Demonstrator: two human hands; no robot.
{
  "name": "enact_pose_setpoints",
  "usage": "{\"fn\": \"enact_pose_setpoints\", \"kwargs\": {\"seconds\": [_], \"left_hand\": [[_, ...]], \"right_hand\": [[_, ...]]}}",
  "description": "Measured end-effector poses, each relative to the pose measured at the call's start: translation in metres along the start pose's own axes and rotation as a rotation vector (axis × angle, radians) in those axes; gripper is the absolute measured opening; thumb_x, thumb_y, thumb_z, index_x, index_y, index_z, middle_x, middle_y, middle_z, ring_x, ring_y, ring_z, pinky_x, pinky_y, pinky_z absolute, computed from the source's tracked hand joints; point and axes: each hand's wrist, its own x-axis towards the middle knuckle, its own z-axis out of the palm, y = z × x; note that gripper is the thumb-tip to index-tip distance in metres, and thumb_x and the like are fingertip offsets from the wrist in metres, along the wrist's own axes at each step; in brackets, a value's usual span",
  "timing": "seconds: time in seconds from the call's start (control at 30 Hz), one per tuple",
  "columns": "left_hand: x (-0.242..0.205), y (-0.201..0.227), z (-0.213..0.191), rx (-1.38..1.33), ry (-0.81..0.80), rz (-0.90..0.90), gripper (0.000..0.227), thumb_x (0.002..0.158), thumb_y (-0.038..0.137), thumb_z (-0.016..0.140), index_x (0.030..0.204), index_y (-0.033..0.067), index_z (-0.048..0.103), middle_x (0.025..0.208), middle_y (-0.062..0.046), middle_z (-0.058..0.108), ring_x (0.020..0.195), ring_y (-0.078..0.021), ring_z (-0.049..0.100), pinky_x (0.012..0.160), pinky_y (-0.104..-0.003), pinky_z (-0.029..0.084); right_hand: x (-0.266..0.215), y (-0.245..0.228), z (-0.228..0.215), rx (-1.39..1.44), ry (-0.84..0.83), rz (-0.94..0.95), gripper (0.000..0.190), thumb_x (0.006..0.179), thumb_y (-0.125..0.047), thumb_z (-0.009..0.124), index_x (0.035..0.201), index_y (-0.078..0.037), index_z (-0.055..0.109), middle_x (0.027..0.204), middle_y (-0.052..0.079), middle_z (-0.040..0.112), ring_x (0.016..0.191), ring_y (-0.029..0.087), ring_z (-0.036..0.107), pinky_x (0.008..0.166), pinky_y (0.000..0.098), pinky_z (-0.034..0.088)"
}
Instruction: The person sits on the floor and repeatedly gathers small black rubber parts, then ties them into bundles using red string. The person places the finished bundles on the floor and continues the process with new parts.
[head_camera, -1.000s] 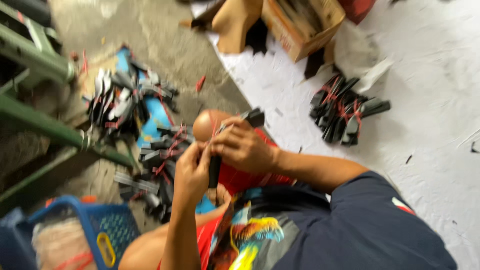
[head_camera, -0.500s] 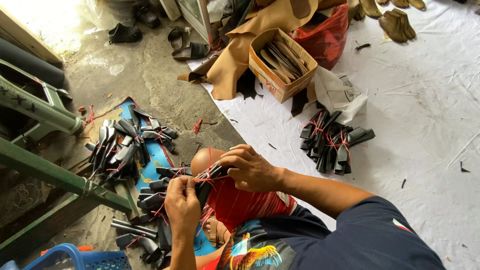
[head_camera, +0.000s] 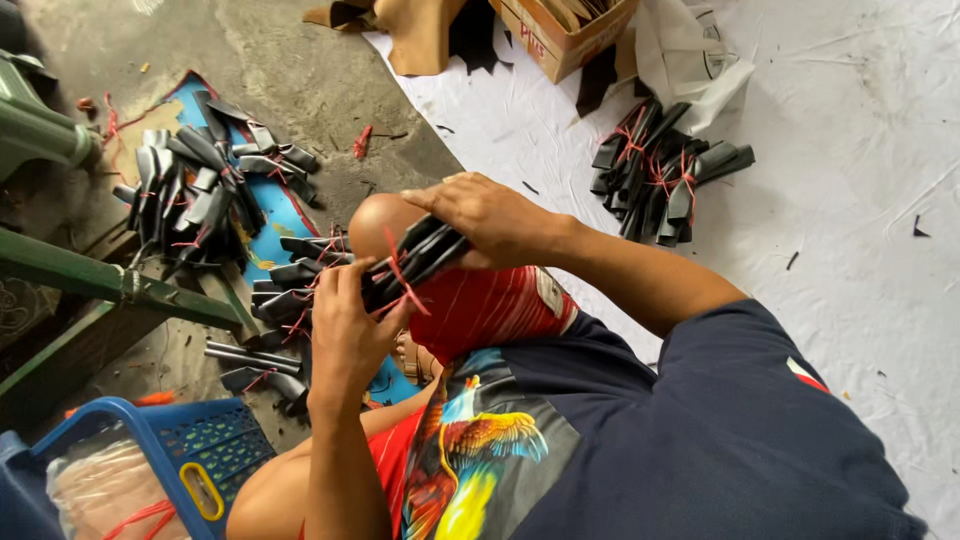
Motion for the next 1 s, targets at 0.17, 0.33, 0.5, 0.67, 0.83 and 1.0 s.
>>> {"fn": "enact_pose_setpoints", "kwargs": {"seconds": [0.17, 0.33, 0.5, 0.67, 0.83, 1.0], "left_hand": [[0.001, -0.004, 0.008, -0.096, 0.219, 0.013, 0.052, 0.077, 0.029, 0.088, 0.114, 0.0026, 0.063, 0.104, -0.017, 0.057, 0.095, -0.0437, 0.064, 0.077, -0.049, 0.053], [0.013, 0.060, -0.003, -0.126, 0.384, 0.036, 0.053, 0.095, 0.022, 0.084, 0.125, -0.0110, 0.056, 0.117, -0.026, 0.051, 0.104, -0.0416, 0.051, 0.093, -0.049, 0.044], [0.016, 0.086, 0.017, -0.113, -0.042, 0.214, 0.087, 0.091, 0.039, 0.071, 0.160, 0.0012, 0.033, 0.142, -0.029, 0.040, 0.130, -0.0455, 0.038, 0.113, -0.059, 0.031], [0.018, 0.043, 0.008, -0.088, 0.032, 0.224, 0.073, 0.093, 0.032, 0.075, 0.149, -0.0069, 0.051, 0.144, -0.031, 0.051, 0.135, -0.0444, 0.044, 0.110, -0.056, 0.037], [-0.005, -0.025, -0.003, -0.154, 0.066, -0.004, 0.054, 0.099, 0.011, 0.077, 0.146, -0.0095, 0.061, 0.142, -0.029, 0.051, 0.132, -0.0413, 0.052, 0.101, -0.050, 0.049], [-0.030, -0.097, 0.007, -0.262, 0.124, -0.175, 0.040, 0.109, -0.003, 0.072, 0.146, -0.0140, 0.062, 0.142, -0.030, 0.049, 0.113, -0.0349, 0.061, 0.100, -0.046, 0.055]], "right_hand": [[-0.009, -0.036, 0.007, -0.132, 0.494, 0.098, 0.083, 0.071, -0.032, 0.089, 0.143, -0.008, 0.054, 0.142, 0.016, 0.055, 0.131, 0.037, 0.055, 0.115, 0.0489, 0.041], [-0.028, -0.075, -0.003, 0.182, 0.469, 0.289, 0.074, 0.087, -0.055, 0.075, 0.135, -0.003, 0.054, 0.129, 0.023, 0.065, 0.123, 0.041, 0.064, 0.110, 0.0496, 0.042], [-0.031, -0.056, 0.017, 1.269, 0.648, 0.484, 0.043, 0.095, -0.020, 0.078, 0.134, -0.011, 0.063, 0.148, 0.005, 0.058, 0.142, 0.017, 0.052, 0.129, 0.0317, 0.036], [-0.092, 0.058, 0.020, 1.196, 0.875, 0.649, 0.028, 0.097, -0.021, 0.069, 0.119, -0.006, 0.060, 0.110, 0.014, 0.069, 0.095, 0.028, 0.073, 0.091, 0.0399, 0.062], [-0.185, 0.159, 0.000, 0.658, 0.900, 1.496, 0.047, 0.084, -0.034, 0.077, 0.116, -0.008, 0.055, 0.109, 0.013, 0.068, 0.089, 0.023, 0.072, 0.081, 0.0365, 0.065], [-0.318, 0.273, 0.059, -0.179, 0.584, 1.679, 0.065, 0.078, -0.057, 0.084, 0.107, -0.009, 0.050, 0.111, 0.017, 0.071, 0.101, 0.043, 0.068, 0.080, 0.0519, 0.052]]}}
